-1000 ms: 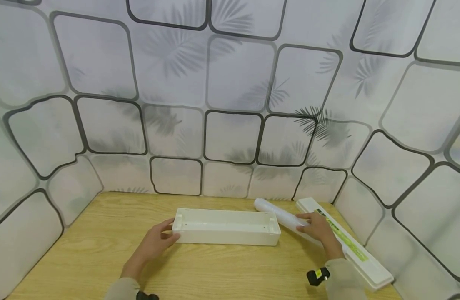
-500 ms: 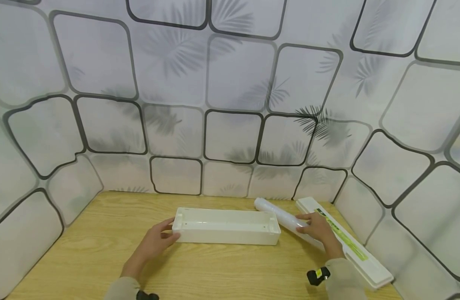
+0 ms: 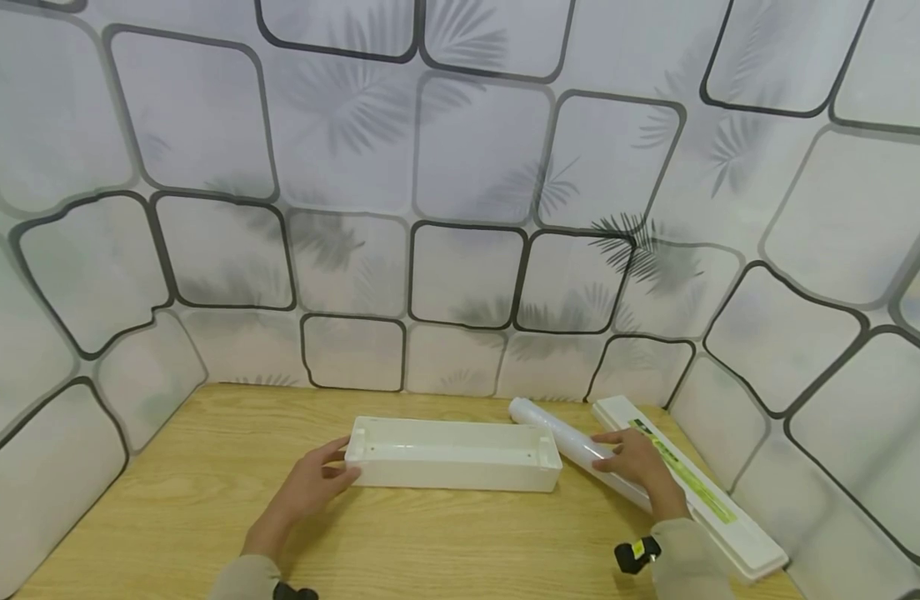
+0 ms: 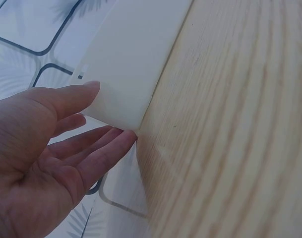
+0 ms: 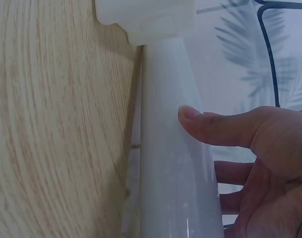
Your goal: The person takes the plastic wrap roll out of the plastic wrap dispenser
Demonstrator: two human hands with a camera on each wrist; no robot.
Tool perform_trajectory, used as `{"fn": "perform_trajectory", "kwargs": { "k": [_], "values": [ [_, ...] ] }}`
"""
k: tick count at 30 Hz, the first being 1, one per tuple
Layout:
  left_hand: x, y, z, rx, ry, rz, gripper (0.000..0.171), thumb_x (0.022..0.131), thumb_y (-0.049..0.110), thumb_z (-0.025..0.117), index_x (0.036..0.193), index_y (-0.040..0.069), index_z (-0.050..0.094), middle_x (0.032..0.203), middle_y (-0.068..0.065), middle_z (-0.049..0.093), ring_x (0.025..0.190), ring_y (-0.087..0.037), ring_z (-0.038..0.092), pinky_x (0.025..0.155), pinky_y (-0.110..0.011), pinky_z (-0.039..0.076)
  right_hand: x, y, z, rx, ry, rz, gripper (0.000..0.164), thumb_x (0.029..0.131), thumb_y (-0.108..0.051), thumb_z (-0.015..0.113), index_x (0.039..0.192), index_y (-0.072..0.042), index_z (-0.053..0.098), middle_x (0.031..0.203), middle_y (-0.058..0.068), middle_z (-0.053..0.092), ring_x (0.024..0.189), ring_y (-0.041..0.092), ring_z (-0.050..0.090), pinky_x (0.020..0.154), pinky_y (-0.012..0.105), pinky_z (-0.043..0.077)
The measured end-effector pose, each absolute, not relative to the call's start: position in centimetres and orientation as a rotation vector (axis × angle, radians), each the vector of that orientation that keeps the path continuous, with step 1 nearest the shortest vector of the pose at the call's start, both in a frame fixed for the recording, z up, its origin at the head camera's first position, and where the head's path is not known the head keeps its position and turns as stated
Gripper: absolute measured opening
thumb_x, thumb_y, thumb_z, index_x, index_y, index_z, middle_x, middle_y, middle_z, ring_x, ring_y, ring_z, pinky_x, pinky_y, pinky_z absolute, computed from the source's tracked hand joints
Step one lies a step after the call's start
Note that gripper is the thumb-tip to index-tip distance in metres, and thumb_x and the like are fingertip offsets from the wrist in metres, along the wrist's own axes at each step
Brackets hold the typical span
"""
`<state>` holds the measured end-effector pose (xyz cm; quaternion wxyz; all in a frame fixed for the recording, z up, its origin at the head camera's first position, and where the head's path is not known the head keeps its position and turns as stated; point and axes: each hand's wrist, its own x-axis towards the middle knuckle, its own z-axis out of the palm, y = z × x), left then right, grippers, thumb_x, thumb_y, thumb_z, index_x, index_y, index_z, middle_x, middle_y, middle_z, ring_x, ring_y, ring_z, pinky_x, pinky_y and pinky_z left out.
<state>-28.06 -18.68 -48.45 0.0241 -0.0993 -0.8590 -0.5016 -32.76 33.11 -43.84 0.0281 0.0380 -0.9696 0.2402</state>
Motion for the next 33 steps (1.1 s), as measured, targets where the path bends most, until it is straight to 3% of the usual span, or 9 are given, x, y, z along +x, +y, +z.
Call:
{"fn": "perform_trajectory", "kwargs": {
  "k": [14,33],
  "values": [
    [-28.32,-18.74,-48.74,-0.26,-2.667,-1.559,0.059,0.097,0.012,0.072,0.15,-0.003,0.049,0.141,-0.033,0.058,0.111,-0.039,0.072,0.091,-0.042,0.064,-32.64,32.8,-43.56,0.098,-2.997,0.751,0.048,0.078,-0.014,0.088,0.123,-0.002,0.074,0.125,0.032,0.069,0.104,0.044,0.07,0.081,0.049,0.062],
    [-28.27,-18.91,-48.92,-0.302,-2.65,-1.584,0.06,0.097,0.012,0.072,0.149,-0.005,0.048,0.138,-0.035,0.06,0.107,-0.038,0.073,0.084,-0.037,0.065,-32.73,32.84,-43.91,0.079,-3.002,0.778,0.048,0.077,-0.012,0.089,0.122,-0.002,0.075,0.121,0.033,0.069,0.104,0.044,0.07,0.081,0.048,0.063]
  ]
}}
